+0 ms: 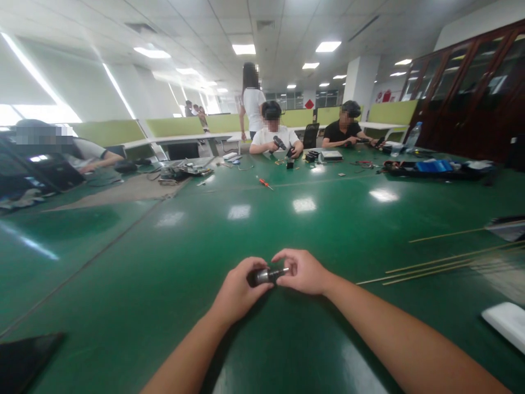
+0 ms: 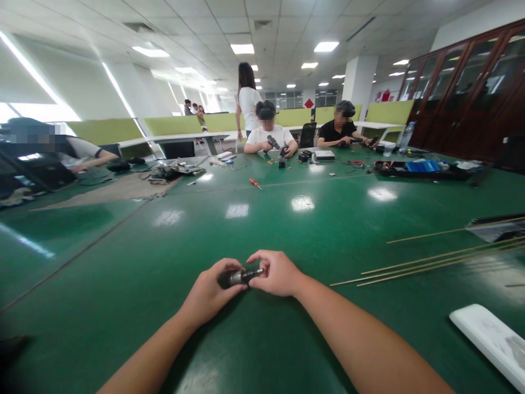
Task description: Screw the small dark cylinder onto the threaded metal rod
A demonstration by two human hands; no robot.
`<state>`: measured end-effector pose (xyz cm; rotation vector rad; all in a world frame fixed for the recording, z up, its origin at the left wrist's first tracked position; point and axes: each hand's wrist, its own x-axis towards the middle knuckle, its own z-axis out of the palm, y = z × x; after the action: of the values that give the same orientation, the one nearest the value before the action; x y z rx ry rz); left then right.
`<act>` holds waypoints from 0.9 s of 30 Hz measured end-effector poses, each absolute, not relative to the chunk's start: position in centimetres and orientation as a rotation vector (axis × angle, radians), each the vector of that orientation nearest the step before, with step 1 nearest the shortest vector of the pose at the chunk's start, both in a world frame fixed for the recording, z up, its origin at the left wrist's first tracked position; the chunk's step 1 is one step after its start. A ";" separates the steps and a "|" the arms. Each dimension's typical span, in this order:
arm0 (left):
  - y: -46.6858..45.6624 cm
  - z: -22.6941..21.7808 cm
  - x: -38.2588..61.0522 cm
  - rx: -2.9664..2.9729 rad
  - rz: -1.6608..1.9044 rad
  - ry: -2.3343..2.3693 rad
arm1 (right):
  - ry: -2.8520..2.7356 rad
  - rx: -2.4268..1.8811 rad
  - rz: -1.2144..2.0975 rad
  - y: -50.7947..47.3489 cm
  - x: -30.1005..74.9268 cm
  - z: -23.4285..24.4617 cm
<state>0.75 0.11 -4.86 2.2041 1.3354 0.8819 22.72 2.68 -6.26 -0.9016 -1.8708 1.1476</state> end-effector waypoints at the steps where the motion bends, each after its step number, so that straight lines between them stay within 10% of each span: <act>1: 0.2 -4.8 0.8 2.194 0.895 1.347 | -1.870 -0.895 1.156 2.7 22.7 -6.4; 27: 0.9 -4.8 1.0 2.125 0.979 1.252 | -1.850 -0.893 1.179 2.7 22.5 -6.6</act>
<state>1.03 0.89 -4.78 2.1248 1.2522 0.9794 22.46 2.68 -6.61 -0.8930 -1.8503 1.1791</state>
